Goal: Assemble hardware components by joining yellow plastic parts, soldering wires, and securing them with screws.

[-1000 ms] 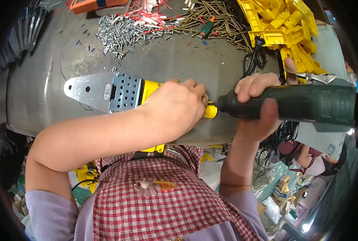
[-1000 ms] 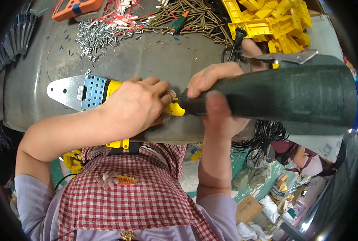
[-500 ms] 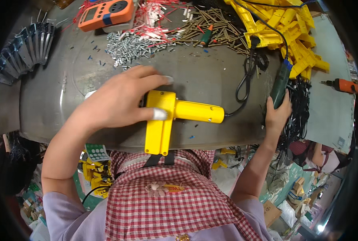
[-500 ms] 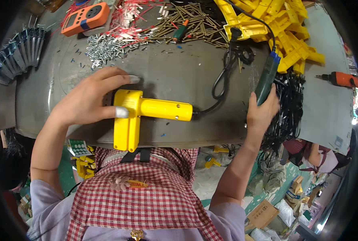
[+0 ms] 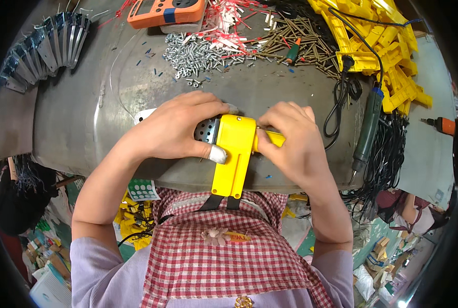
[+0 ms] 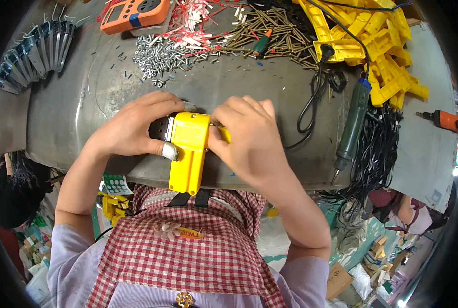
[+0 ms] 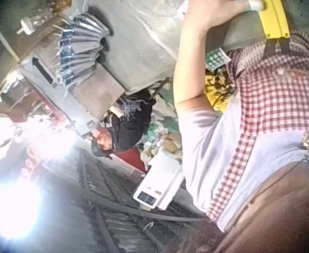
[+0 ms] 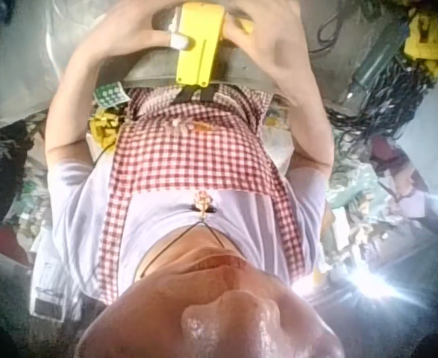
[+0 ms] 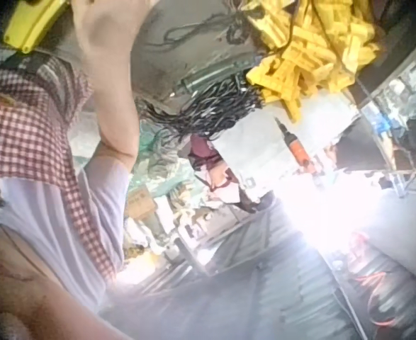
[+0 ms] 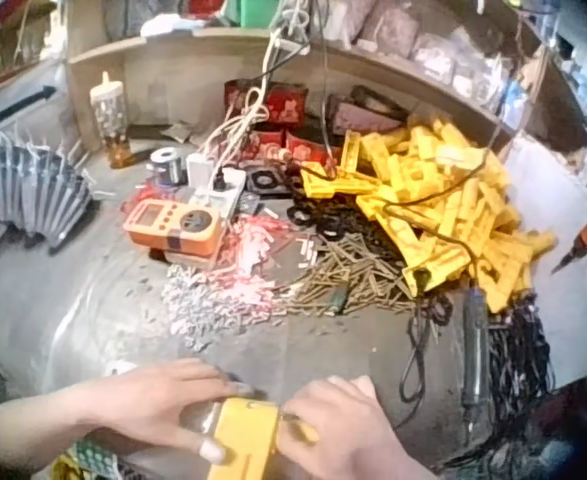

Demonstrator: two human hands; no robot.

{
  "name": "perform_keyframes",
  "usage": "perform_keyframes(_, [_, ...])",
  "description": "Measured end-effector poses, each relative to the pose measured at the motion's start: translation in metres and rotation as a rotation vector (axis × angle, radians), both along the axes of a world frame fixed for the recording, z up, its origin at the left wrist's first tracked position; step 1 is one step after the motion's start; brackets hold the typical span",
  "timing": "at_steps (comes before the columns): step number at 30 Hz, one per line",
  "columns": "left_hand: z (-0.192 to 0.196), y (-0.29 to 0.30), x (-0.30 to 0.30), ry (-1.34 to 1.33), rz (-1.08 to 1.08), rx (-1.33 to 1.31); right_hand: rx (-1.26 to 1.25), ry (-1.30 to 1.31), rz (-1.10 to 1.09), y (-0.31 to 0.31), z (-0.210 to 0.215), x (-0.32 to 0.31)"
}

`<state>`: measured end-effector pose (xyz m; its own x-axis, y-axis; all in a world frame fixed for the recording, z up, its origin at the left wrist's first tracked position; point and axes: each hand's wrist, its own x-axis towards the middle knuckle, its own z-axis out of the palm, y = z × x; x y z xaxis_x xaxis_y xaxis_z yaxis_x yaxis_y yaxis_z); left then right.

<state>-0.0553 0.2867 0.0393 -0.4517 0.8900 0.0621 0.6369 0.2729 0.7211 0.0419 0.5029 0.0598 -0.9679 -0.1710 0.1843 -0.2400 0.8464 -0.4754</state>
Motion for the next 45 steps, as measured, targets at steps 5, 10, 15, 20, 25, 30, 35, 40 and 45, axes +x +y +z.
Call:
perform_keyframes(5, [0.0, 0.001, -0.001, -0.025, -0.003, -0.03, 0.001, 0.044, -0.034, 0.009, 0.009, 0.011])
perform_keyframes(10, [-0.001, 0.002, -0.001, -0.014, -0.009, -0.017, 0.085, 0.073, 0.037, -0.014, 0.01, 0.029])
perform_keyframes(15, [0.002, 0.003, 0.001, -0.062, 0.033, -0.069, -0.146, 0.068, -0.047, 0.006, 0.005, 0.037])
perform_keyframes(20, [0.005, -0.001, 0.003, -0.022, 0.052, -0.064, 0.537, 0.309, -0.915, 0.162, -0.021, 0.07])
perform_keyframes(25, [-0.002, -0.003, 0.002, -0.009, 0.056, -0.044, 0.287, 0.08, -0.82, 0.174, -0.035, 0.076])
perform_keyframes(30, [0.003, 0.001, -0.001, -0.006, 0.004, -0.06, 0.456, -0.045, -0.878, 0.176, -0.034, 0.094])
perform_keyframes(35, [-0.006, -0.007, -0.004, 0.054, -0.054, -0.021, 0.079, 0.039, -0.119, 0.061, 0.02, 0.042])
perform_keyframes(40, [-0.011, -0.004, -0.002, 0.119, -0.042, 0.063, 0.242, -0.099, 0.053, 0.015, 0.003, 0.025])
perform_keyframes(45, [-0.012, -0.006, 0.001, 0.149, 0.013, 0.118, 0.272, -0.066, 0.097, 0.015, 0.006, 0.024])
